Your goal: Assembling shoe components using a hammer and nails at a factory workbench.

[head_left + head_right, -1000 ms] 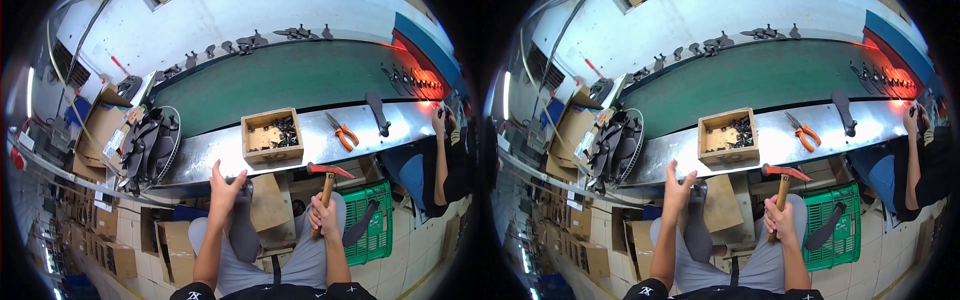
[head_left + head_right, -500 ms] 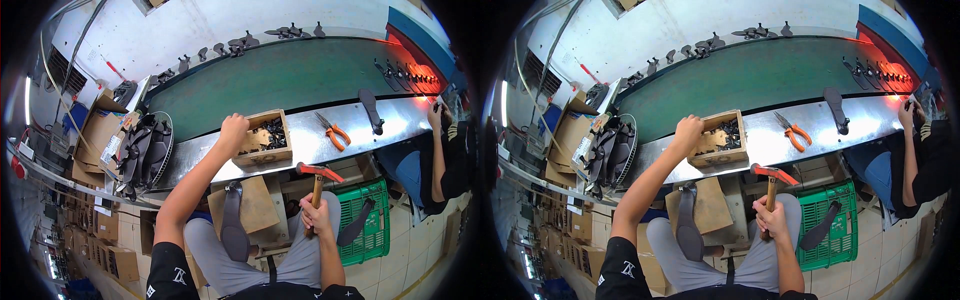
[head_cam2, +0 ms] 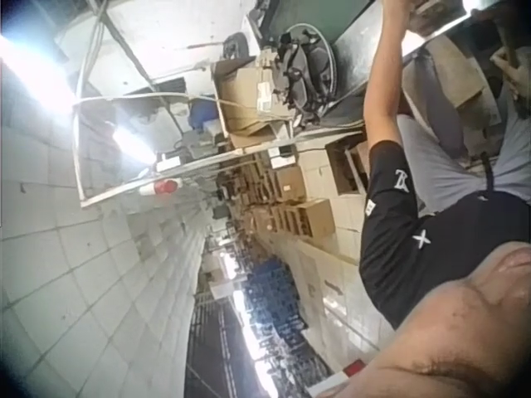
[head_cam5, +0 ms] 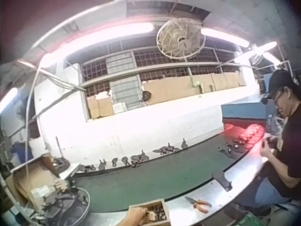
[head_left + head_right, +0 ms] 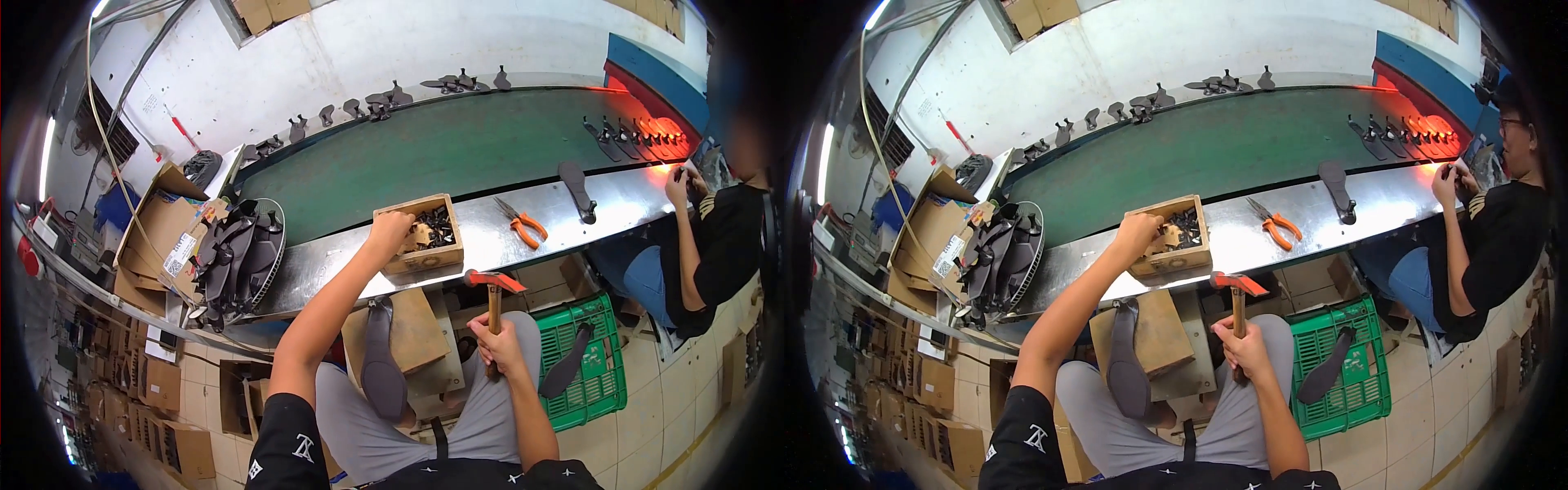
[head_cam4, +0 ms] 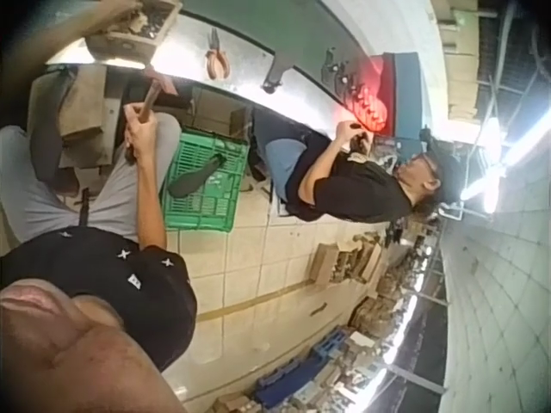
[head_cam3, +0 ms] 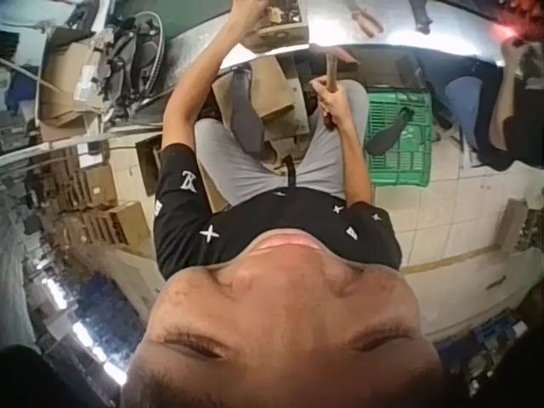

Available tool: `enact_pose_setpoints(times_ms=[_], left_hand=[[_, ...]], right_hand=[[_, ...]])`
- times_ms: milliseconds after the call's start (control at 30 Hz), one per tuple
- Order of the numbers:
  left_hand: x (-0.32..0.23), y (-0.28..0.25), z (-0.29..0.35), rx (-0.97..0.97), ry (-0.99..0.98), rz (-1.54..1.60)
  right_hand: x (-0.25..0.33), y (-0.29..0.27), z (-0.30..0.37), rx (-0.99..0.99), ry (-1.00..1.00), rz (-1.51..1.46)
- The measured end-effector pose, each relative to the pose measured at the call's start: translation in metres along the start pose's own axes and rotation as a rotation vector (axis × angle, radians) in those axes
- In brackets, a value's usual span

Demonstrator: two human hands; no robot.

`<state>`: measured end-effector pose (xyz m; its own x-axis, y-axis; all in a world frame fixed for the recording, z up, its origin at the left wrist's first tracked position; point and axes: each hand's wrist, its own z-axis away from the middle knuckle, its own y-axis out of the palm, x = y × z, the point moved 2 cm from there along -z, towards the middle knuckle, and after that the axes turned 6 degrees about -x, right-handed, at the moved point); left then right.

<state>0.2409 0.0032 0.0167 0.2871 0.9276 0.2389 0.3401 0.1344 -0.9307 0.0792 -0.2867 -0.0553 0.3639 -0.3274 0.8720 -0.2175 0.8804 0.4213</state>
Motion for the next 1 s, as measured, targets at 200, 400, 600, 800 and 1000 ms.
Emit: enact_pose_setpoints(times_ms=[200,400,600,800,1000], left_hand=[[0.001,-0.01,0.018,-0.047,-0.08,0.256],[-0.028,-0.098,0.069,-0.349,-0.343,0.895],[-0.095,-0.205,0.145,-0.369,-0.62,1.816],[-0.11,-0.224,0.177,-0.383,-0.685,1.977],[-0.117,-0.213,0.186,-0.369,-0.781,2.099]], right_hand=[[-0.003,0.0,0.002,-0.004,-0.019,0.008],[0.019,0.007,0.014,0.034,-0.072,-0.027],[0.097,0.072,0.037,0.141,-0.303,-0.005],[0.125,0.13,0.057,0.257,-0.386,0.112],[0.129,0.151,0.051,0.349,-0.737,0.193]])
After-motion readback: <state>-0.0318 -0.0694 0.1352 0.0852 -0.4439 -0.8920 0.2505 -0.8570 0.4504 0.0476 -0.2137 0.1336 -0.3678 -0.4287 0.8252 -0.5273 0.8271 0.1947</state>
